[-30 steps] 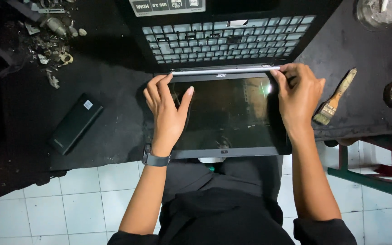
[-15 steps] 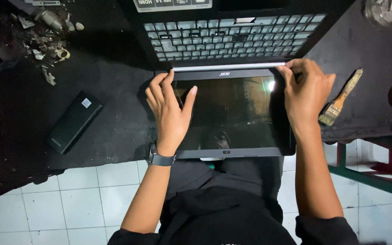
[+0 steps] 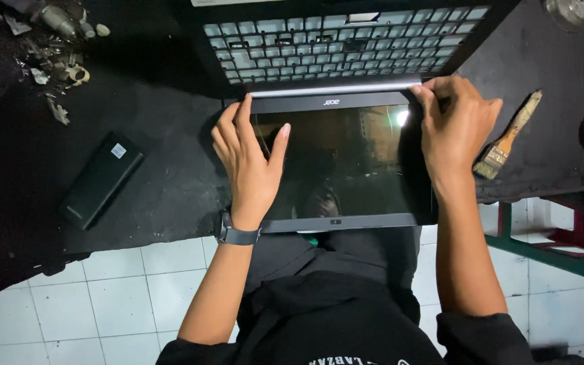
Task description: Cleaning a laptop screen and installing the back cover onto the chassis during a repair process.
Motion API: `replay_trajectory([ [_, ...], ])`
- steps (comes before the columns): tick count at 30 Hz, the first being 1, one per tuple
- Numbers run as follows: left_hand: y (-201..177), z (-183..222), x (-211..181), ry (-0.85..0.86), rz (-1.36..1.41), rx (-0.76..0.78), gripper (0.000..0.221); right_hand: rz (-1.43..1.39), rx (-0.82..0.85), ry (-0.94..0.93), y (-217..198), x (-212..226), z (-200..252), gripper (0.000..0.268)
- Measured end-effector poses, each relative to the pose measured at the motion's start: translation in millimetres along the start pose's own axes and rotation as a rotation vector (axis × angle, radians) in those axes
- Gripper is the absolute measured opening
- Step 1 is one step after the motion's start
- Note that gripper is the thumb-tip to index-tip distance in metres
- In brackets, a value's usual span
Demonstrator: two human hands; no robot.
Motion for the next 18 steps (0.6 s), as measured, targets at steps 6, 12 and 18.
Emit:
replay_trajectory([
  [6,1.5,0.2,1.3,0.025,-0.125,0.010,0.061,0.017,-0.008,0.010,1.0,1.6,-0.5,0.023],
  [12,4.3,1.2,2.3,0.010,-0.201,0.033,0.065,0.047,-0.038,0.003,3.2,3.4,1.3,0.027],
  [18,2.3,1.0,0.0,0.007,-0.151,0.009,0.063,0.054,-0.079,-0.043,3.6,2.6,2.3,0.027],
])
Point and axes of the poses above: each hand's wrist, its own z-axis away from the middle knuckle, its own y-axis out of the palm, x = y × z, the point moved 1 cm from there along -z, towards the middle knuckle, and after that the axes turned 15 degrees about x, right-handed, at the moved point
